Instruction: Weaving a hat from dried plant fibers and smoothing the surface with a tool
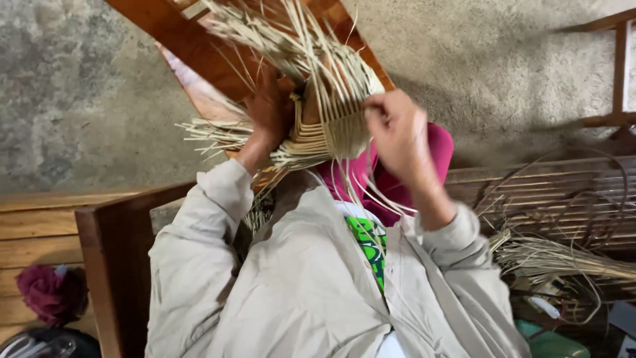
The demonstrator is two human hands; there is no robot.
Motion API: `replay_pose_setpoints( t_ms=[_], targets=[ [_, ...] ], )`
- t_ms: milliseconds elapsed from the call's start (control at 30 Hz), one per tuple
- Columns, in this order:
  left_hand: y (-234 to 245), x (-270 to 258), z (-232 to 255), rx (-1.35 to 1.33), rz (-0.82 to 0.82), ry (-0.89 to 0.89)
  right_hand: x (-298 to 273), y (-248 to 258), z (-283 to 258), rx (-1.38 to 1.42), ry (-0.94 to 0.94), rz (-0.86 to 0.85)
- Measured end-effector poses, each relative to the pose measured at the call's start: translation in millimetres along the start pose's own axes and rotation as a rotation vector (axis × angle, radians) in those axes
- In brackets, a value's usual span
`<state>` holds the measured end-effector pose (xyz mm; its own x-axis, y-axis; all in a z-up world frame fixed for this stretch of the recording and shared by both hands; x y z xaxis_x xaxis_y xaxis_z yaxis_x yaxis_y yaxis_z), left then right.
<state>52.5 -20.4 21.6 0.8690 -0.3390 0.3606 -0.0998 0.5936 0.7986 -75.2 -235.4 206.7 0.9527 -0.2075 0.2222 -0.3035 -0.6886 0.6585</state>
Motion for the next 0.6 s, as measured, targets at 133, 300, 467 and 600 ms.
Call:
replay_pose_setpoints(
  t_ms=[133,300,467,600],
  targets=[
    [-21,9,-14,-0.435,-0.102,0.049,30,-15,34,0.025,-0.361,-0.399],
    [-18,13,6,0.239,-0.163,-0.355,39,-15,36,0.141,-0.421,-0.508],
    [-32,9,-20,-0.379,-0.230,-0.129,37,-7,20,0.056,-0.098,-0.399],
    [-7,11,-13,-0.297,-0.318,-0.143,26,-7,15,0.022,0.006,-0.340]
  ],
)
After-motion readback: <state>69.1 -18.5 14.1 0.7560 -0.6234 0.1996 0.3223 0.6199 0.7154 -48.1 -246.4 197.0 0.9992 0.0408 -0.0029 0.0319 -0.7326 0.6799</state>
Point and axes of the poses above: each hand's wrist, its own x-axis towards the middle knuckle, its own y-axis out of the back of the hand, z = x × y, the point moved 8 cm from there along x, towards the middle knuckle, and after that the axes turned 14 degrees about -y, right-handed, at the moved point
